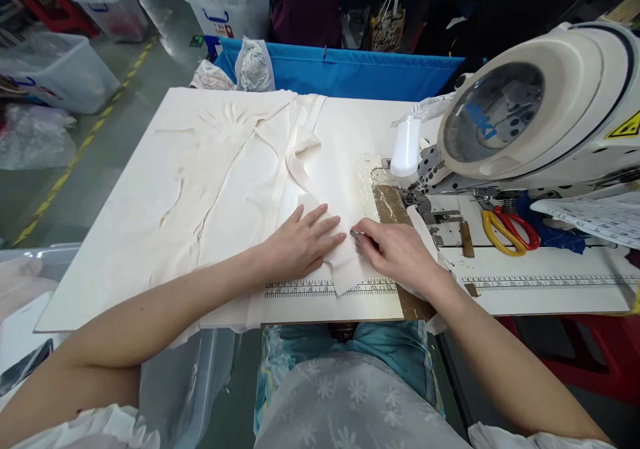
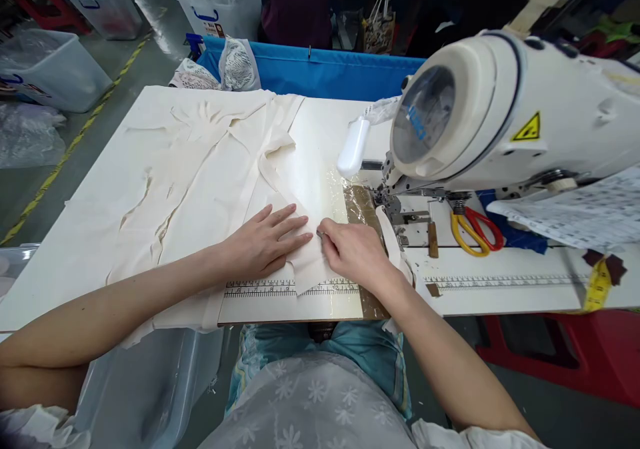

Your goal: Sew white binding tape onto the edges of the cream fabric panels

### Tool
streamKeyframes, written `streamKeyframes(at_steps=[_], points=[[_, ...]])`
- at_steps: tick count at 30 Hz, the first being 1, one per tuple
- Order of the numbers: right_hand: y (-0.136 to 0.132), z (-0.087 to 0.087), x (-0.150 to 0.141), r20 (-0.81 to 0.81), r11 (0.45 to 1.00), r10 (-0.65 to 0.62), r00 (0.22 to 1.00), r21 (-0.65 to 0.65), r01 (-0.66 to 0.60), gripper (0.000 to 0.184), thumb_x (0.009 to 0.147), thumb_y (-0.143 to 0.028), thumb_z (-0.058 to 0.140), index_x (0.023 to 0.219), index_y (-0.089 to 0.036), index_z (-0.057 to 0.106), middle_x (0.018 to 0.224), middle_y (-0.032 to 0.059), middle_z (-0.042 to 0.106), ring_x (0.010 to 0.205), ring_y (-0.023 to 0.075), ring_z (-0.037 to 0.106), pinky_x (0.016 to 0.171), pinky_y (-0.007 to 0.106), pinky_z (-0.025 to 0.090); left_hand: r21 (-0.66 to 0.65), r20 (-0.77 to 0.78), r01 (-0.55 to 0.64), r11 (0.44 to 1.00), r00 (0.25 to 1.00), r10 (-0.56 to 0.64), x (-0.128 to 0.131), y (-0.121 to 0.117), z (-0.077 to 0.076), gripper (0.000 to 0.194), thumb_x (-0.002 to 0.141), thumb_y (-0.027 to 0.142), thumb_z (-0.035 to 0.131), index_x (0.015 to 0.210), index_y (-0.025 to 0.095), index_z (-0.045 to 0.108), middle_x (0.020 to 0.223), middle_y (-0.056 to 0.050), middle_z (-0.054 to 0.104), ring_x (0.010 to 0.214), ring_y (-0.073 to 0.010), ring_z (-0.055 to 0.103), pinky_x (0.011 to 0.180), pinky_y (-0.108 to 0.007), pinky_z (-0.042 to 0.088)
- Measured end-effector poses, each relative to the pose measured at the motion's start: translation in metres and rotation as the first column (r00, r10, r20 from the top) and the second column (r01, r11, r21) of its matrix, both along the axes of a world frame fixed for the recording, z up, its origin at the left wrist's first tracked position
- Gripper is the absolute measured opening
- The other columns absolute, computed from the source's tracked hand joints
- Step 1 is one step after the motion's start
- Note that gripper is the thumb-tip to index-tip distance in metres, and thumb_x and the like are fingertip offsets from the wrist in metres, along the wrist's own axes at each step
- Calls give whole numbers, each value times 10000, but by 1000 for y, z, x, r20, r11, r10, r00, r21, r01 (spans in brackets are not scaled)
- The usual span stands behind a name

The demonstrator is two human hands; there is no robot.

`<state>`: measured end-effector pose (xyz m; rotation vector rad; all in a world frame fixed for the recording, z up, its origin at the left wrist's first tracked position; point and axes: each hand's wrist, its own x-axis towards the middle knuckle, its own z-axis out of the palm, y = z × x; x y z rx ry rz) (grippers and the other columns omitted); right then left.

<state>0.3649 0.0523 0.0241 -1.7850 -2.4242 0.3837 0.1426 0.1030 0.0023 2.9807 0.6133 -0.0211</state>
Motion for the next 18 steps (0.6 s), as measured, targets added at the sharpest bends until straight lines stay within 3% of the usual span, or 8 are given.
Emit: streamKeyframes(at_steps=[6, 11, 18], points=[[-15, -3, 15, -260, 990, -113, 959, 49, 130, 227, 964, -291, 392, 1049, -186, 574, 755, 29, 696, 648, 193, 638, 611, 285, 408, -10, 13, 6, 1000, 1000, -6, 0, 0, -1, 490, 966, 292, 471, 1444, 190, 438, 1546, -135, 388, 1459, -395, 264, 1100, -621, 322], [-22, -15, 10, -186, 991, -102, 977, 67, 116, 274, 982, -289, 359, 1107, -180, 577, 781, 42, 715, 683, 219, 678, 606, 294, 416, -41, -17, 28, 999, 999, -29, 3, -1, 0, 474, 982, 260, 412, 1441, 143, 431, 1541, -151, 400, 1467, -336, 285, 1127, -623, 291], [-24, -19, 8, -88, 988, -89, 992, 115, 98, 308, 993, -288, 347, 1125, -164, 596, 778, 38, 734, 627, 213, 674, 560, 292, 378, -19, -36, 33, 999, 999, -34, 5, -2, 2, 483, 985, 274, 404, 1454, 156, 420, 1539, -154, 402, 1466, -349, 284, 1111, -602, 314]])
